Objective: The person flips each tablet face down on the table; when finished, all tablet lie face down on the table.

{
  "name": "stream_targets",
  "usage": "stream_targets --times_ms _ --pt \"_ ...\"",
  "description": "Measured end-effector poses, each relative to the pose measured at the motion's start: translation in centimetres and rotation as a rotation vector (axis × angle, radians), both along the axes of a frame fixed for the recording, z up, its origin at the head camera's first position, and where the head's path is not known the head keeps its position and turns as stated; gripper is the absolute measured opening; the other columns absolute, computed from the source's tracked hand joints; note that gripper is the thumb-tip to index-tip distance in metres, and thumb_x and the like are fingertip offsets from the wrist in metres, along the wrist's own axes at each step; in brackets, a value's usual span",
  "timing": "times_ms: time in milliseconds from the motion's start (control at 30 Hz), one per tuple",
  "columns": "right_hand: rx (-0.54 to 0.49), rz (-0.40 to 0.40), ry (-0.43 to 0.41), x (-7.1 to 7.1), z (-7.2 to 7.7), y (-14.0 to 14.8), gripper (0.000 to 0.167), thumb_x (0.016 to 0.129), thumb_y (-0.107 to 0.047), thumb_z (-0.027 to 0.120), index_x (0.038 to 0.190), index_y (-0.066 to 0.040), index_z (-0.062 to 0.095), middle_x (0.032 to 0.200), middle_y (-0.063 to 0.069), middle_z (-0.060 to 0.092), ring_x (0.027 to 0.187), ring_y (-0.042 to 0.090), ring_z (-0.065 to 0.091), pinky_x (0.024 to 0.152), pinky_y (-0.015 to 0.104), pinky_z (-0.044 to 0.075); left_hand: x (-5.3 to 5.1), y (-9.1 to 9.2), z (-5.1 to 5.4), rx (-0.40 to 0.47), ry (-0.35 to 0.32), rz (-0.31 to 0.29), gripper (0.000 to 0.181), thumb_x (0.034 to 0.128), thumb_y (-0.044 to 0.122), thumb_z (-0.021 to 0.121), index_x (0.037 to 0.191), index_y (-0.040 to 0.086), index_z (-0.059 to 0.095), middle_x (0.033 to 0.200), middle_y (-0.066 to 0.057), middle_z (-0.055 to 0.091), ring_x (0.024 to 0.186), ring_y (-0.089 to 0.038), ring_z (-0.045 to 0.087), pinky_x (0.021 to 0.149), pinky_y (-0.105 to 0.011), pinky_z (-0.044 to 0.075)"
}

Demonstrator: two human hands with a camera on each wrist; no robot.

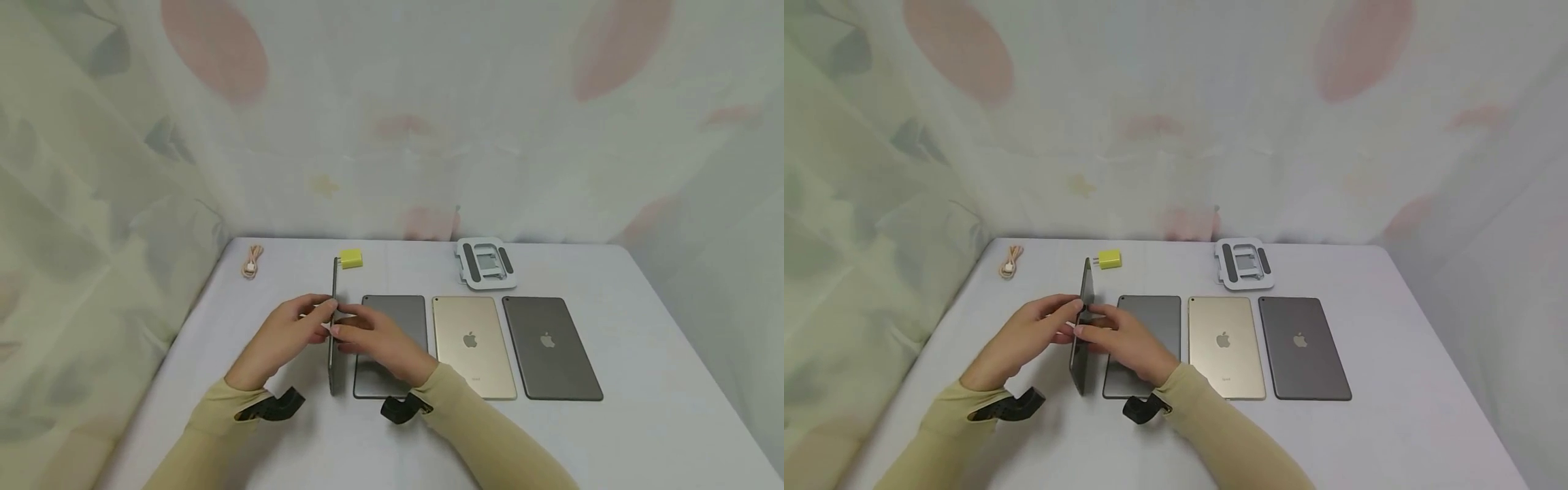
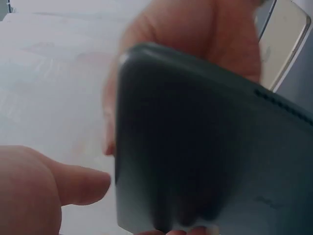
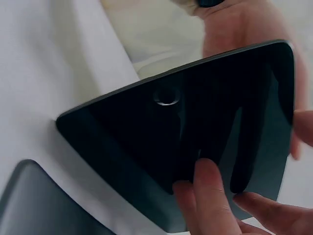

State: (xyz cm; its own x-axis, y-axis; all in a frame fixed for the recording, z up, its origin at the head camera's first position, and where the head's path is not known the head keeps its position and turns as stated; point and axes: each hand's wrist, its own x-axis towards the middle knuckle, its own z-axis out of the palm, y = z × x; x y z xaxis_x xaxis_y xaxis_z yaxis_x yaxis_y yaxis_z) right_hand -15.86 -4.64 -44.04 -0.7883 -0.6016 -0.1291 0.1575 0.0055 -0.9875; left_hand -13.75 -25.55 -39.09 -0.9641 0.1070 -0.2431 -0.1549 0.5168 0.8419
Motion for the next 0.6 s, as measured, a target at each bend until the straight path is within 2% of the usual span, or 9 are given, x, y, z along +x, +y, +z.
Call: stream_targets --times_ms 133,333,500,600 --pt "-0.004 -0.028 0.030 0.3 1.1 0.6 0.069 0.103 -0.025 0.071 0.165 -0.014 0.043 0.160 0.019 0.055 0.132 0.028 0.069 0.108 0.041 0.060 -0.4 0.3 -0.8 0.052 -0.016 0.008 0.071 0.1090 0.060 0.054 0.155 0.006 0.055 0.145 -0.018 0.065 0.116 -0.028 0.074 0.101 -0.042 0.063" --pt "0.067 -0.070 0.070 0.3 2.3 1.7 0.069 0.103 -0.017 0.070 0.166 -0.013 0.042 0.161 0.018 0.055 0.139 0.035 0.064 0.108 0.040 0.059 -1.0 0.8 -1.8 0.047 -0.051 -0.013 0.071 0.1098 0.060 0.052 0.157 0.007 0.052 0.152 -0.020 0.060 0.127 -0.034 0.068 0.099 -0.043 0.064" --pt "0.092 -0.073 0.097 0.2 2.3 2.8 0.069 0.102 -0.011 0.068 0.166 -0.007 0.041 0.160 0.021 0.055 0.140 0.041 0.063 0.109 0.041 0.058 -0.9 1.1 -2.3 0.042 -0.110 -0.005 0.072 0.1107 0.059 0.050 0.159 0.006 0.049 0.153 -0.021 0.059 0.132 -0.036 0.065 0.102 -0.045 0.062" --pt "0.103 -0.079 0.102 0.2 2.1 3.4 0.069 0.101 -0.008 0.067 0.165 -0.005 0.041 0.159 0.021 0.056 0.137 0.038 0.065 0.108 0.039 0.059 -0.8 1.1 -2.5 0.048 -0.128 -0.004 0.072 0.1109 0.060 0.049 0.159 0.006 0.049 0.156 -0.019 0.058 0.136 -0.038 0.063 0.104 -0.047 0.061"
